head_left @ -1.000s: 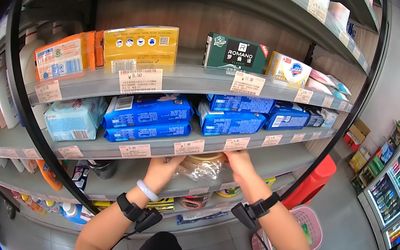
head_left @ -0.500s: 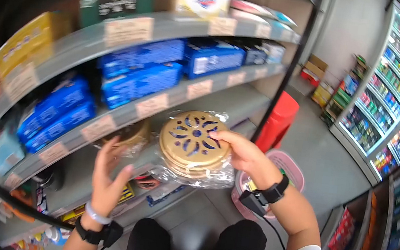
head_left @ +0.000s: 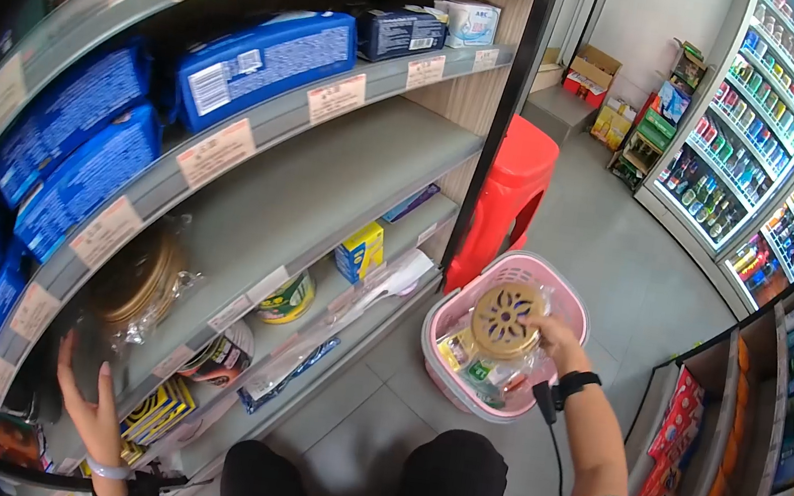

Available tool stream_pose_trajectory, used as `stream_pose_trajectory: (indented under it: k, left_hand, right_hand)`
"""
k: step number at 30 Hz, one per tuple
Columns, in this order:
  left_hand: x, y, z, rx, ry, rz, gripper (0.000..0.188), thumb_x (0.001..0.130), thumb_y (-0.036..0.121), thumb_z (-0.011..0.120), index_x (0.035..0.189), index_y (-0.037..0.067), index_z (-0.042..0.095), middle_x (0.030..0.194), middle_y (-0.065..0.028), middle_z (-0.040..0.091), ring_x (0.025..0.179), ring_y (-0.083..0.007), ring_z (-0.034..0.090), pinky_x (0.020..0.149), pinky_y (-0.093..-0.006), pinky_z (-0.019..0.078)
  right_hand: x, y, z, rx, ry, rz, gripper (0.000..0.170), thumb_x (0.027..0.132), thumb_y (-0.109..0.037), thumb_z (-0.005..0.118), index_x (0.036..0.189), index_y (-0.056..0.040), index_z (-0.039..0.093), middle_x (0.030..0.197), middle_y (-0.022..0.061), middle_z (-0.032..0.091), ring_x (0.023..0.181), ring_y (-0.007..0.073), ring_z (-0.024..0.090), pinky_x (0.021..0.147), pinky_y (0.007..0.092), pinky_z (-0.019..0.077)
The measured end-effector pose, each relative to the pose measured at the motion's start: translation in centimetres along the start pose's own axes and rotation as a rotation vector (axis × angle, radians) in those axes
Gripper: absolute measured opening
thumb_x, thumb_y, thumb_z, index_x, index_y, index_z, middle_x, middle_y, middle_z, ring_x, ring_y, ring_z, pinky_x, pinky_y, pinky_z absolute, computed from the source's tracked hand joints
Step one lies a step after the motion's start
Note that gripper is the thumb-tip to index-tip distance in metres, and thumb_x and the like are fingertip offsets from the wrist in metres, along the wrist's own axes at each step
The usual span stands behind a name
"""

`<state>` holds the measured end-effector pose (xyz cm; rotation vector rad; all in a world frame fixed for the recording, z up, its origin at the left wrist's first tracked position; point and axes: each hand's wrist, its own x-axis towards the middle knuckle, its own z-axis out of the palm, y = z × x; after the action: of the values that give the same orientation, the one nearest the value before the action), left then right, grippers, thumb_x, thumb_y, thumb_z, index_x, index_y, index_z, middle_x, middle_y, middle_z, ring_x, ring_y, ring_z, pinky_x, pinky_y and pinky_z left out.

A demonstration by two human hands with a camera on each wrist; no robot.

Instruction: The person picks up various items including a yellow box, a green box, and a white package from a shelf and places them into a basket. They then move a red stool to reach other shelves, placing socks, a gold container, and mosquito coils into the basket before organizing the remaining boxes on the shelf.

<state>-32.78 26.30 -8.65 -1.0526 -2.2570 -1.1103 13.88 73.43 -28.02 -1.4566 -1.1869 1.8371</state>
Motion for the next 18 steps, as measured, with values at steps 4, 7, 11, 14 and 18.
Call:
stream_pose_trajectory:
  k: [4, 7, 11, 14, 18]
  left_hand:
    - [0.0, 0.0, 0.9, 0.112, 0.017, 0.019, 0.047, 0.082, 0.004, 0.055, 0.127, -0.002, 0.041, 0.13, -0.0167, 0.044, 0.124, -0.0291, 0.038, 0.104, -0.0367, 0.025]
    - [0.0, -0.1, 1.3, 0.237, 0.023, 0.045, 0.044, 0.083, 0.005, 0.054, 0.126, -0.003, 0.043, 0.129, -0.0175, 0.045, 0.124, -0.0312, 0.038, 0.104, -0.038, 0.0257]
    - [0.2, 0.8, 1.8, 0.292, 0.041, -0.001, 0.041, 0.085, 0.008, 0.054, 0.123, -0.003, 0.045, 0.127, -0.0184, 0.046, 0.123, -0.0329, 0.039, 0.103, -0.0386, 0.0271]
    - [0.1, 0.2, 1.9, 0.351, 0.056, 0.012, 0.038, 0.085, 0.009, 0.054, 0.121, -0.003, 0.047, 0.125, -0.0191, 0.048, 0.121, -0.0333, 0.041, 0.102, -0.0385, 0.0283]
    - [0.3, 0.8, 1.9, 0.386, 0.053, -0.005, 0.039, 0.083, 0.01, 0.057, 0.118, -0.003, 0.049, 0.122, -0.0199, 0.049, 0.118, -0.0355, 0.043, 0.1, -0.0394, 0.0309]
  right_hand:
    - [4.6, 5.4, 1.0, -0.036, -0.011, 0.029, 0.05, 0.062, -0.006, 0.075, 0.106, 0.0085, 0.056, 0.092, 0.0161, 0.064, 0.08, 0.0268, 0.063, 0.07, 0.0368, 0.0511]
    - [7.0, 7.3, 1.9, -0.104, 0.014, 0.074, 0.054, 0.061, 0.0, 0.075, 0.11, 0.0074, 0.053, 0.097, 0.0162, 0.063, 0.086, 0.0274, 0.063, 0.078, 0.0383, 0.0505]
    - [9.3, 10.8, 1.0, -0.053, -0.198, 0.146, 0.054, 0.061, 0.001, 0.075, 0.11, 0.0085, 0.052, 0.098, 0.0154, 0.063, 0.087, 0.0266, 0.062, 0.077, 0.0376, 0.05]
    - [9.5, 12.6, 1.1, -0.115, -0.103, 0.093, 0.051, 0.061, -0.001, 0.076, 0.107, 0.0086, 0.055, 0.094, 0.0136, 0.064, 0.083, 0.0247, 0.063, 0.071, 0.0327, 0.0513]
    - [12.3, 14.1, 0.6, -0.638, -0.033, 0.146, 0.047, 0.051, -0.025, 0.083, 0.084, 0.0041, 0.067, 0.076, 0.0134, 0.066, 0.066, 0.0224, 0.063, 0.062, 0.0326, 0.0513]
